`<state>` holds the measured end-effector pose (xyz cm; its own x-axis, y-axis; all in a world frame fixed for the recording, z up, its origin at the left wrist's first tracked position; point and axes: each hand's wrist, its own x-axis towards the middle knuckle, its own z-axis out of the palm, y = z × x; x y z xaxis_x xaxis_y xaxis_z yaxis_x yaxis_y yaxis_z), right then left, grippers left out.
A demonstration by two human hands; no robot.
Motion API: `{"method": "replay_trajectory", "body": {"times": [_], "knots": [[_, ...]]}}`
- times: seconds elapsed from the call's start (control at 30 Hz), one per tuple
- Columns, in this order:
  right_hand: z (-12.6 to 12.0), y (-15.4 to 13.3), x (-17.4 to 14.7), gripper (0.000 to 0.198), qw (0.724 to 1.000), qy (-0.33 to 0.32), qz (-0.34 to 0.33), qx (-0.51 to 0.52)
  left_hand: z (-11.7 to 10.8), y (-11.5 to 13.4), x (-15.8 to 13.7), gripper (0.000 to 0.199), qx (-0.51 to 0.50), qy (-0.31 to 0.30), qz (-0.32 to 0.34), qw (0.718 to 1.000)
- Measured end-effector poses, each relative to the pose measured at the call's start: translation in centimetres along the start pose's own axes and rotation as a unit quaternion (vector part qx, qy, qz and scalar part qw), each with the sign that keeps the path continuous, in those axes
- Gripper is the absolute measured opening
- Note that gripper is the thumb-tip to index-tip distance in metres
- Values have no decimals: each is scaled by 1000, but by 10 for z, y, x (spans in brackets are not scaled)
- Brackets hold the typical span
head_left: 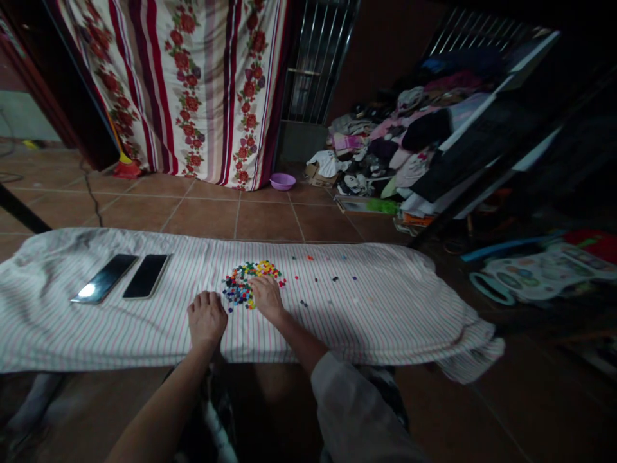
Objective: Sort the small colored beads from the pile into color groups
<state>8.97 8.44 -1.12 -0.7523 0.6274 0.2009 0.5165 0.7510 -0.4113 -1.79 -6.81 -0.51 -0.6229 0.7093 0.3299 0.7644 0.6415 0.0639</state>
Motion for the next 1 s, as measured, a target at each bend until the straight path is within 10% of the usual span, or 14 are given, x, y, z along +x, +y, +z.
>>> {"method": "replay_trajectory", "body": {"times": [0.6, 1.0], "knots": [[-18, -15, 55, 30, 985, -84, 65, -134, 0, 1, -1, 26, 13, 13, 2, 1000], [-19, 1, 21, 20, 982, 39, 130, 128, 1, 0, -1, 25, 21, 23, 7, 999]]}}
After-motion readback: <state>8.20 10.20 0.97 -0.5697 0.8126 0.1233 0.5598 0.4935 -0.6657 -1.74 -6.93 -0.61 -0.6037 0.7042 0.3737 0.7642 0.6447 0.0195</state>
